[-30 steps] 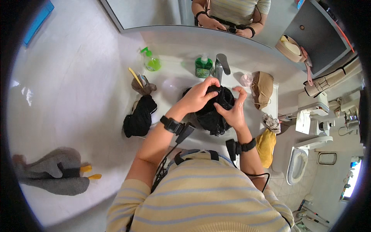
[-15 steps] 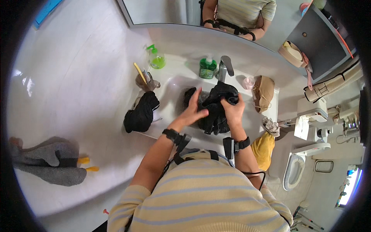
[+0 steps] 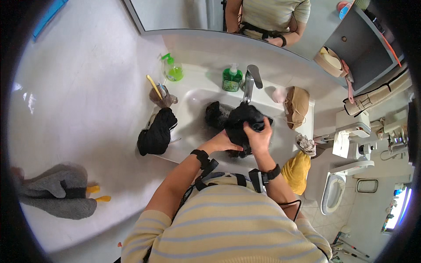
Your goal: The person washes several pieces of clothing by hand in a bathroom sink. They wet and scrub a light-colored cloth, then a tan cloth, followed by a black sock and a black garment, using liquid soap and rinsing each item under running water.
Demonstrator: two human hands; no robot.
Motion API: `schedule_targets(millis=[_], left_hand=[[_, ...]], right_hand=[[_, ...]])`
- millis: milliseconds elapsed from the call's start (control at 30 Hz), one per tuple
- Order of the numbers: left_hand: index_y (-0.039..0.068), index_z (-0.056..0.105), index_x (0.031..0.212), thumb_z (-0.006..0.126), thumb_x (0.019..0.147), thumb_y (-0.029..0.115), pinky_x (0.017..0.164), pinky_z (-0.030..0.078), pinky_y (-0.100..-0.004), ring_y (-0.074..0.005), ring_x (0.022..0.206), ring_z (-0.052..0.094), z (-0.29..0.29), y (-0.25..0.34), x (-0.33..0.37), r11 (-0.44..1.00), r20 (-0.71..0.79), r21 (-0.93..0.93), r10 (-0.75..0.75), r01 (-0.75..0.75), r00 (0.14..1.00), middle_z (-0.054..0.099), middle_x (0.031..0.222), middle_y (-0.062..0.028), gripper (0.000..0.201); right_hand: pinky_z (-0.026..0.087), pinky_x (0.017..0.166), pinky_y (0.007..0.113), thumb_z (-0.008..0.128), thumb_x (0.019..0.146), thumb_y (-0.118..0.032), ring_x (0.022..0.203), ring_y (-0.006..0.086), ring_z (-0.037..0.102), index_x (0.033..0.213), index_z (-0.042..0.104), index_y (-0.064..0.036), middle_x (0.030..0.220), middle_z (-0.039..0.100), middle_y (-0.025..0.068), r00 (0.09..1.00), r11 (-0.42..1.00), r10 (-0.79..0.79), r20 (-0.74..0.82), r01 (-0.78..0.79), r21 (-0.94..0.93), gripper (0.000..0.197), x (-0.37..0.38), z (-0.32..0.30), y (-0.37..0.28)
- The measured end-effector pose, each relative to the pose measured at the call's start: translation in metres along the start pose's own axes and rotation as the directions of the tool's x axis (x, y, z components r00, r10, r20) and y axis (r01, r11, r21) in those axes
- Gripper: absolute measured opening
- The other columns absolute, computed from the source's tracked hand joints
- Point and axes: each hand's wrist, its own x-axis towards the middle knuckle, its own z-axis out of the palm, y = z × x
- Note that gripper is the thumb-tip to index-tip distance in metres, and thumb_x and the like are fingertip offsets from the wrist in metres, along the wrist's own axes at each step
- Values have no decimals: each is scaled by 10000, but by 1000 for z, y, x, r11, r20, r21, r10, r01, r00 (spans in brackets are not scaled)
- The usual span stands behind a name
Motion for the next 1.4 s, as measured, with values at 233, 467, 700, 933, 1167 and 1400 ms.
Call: schedule_targets(millis=[233,467,700,933,1167,1400], left_hand=[[66,65,1443,908,497,376,1102,200,-358,-224,1339,245,5,-28,8,912,-11,-259,328,-320,945,252,1453,-96,1304],[44,142,1431,934,434,292,1094,228,-388,-284,1334,260,2,-4,22,968,-301,-149,148,-200,942,332,1400,-132,1297],[-8,91,1427,829,442,594,1060,184,-546,-394,1343,196,1,-13,34,887,-453,407,405,-220,794,265,1418,-218,1370],[-29,260,1332,808,504,534,1018,214,-575,-418,1294,239,49,-11,91,882,-647,467,385,-57,659,289,1365,-264,1141],[10,596,1010,678,759,242,801,448,-429,-412,953,563,9,-9,72,975,-587,124,221,-182,779,620,970,-223,352],[18,535,1156,663,737,221,925,415,-415,-401,1073,525,-74,-50,42,883,-562,425,83,201,823,602,1083,-226,483]], right_hand=[[462,774,261,710,747,-35,826,114,582,1030,574,15,934,641,49,996,939,-2,-88,32,343,318,9,0,-83],[478,772,287,712,755,-43,833,146,596,1021,587,-11,951,639,49,996,764,-14,-86,66,642,296,40,28,-160],[495,787,318,623,789,-60,861,203,616,1043,595,-14,963,639,63,990,662,-140,-33,118,740,259,62,45,-216],[517,802,329,627,800,-97,878,235,636,1012,613,-2,973,654,95,985,639,-161,-66,154,753,233,69,60,-226],[516,822,363,642,809,-113,898,272,633,1081,598,-1,1031,645,126,985,680,-104,-137,171,713,298,77,1,-204],[489,806,318,681,802,-74,936,185,582,1129,559,-3,1031,622,79,972,947,-42,-231,112,300,356,56,-88,-81]])
